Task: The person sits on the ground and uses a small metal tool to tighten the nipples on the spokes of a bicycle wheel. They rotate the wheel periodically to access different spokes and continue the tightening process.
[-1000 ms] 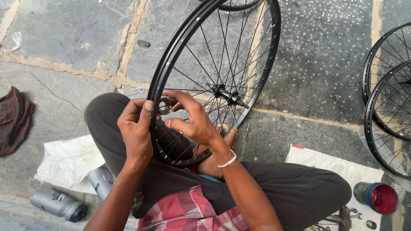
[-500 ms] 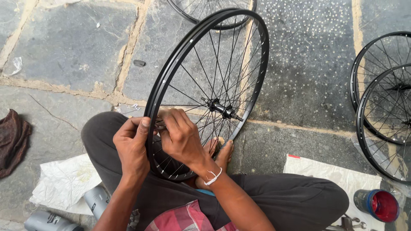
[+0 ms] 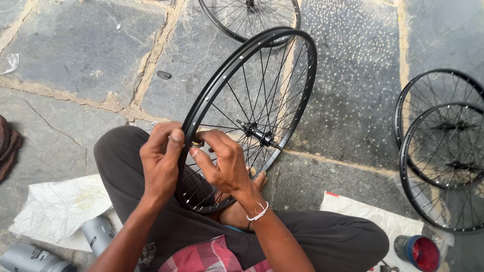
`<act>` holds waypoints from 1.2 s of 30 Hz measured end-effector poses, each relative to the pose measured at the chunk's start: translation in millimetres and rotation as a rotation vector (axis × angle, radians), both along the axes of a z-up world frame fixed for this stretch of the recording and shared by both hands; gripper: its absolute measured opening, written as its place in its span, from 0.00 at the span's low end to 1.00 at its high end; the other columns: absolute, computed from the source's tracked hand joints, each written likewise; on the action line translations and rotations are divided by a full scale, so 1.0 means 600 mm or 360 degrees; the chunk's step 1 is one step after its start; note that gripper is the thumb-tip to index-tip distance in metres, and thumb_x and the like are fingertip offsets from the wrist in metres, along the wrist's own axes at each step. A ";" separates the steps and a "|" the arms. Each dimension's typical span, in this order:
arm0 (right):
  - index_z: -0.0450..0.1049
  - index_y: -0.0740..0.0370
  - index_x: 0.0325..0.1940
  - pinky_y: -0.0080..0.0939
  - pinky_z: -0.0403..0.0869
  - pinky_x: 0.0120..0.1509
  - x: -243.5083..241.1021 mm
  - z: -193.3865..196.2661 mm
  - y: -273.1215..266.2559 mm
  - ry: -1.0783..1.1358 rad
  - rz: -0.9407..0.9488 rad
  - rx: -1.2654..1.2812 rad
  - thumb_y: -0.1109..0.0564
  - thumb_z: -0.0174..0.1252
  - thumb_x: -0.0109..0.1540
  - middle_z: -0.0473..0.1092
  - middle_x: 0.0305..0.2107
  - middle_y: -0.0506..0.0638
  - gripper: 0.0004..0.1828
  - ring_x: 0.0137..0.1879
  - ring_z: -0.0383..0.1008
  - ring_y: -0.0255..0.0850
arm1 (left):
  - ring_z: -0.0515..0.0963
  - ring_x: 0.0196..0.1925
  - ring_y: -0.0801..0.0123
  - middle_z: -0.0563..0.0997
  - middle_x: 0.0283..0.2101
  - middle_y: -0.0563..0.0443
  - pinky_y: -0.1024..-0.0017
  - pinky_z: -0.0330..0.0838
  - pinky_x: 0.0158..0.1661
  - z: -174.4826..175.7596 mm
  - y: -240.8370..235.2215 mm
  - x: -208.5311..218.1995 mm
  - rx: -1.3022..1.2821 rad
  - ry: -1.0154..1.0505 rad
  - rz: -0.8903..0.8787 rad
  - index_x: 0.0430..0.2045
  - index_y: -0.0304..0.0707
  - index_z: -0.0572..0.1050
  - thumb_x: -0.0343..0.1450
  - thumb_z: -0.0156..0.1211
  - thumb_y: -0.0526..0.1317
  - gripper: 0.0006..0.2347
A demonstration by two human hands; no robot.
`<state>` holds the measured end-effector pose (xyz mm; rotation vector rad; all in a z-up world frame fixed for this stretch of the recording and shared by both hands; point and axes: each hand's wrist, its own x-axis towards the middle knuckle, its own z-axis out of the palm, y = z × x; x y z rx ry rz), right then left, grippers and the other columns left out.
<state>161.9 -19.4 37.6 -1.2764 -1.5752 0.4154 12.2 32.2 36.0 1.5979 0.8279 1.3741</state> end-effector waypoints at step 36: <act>0.69 0.70 0.55 0.44 0.71 0.46 -0.009 -0.004 -0.014 0.0776 0.0374 -0.0171 0.66 0.58 0.55 0.70 0.44 0.57 0.23 0.49 0.73 0.49 | 0.76 0.40 0.79 0.80 0.38 0.53 0.79 0.69 0.44 -0.054 -0.024 -0.028 -0.0514 -0.0434 -0.0292 0.38 0.26 0.80 0.76 0.63 0.39 0.10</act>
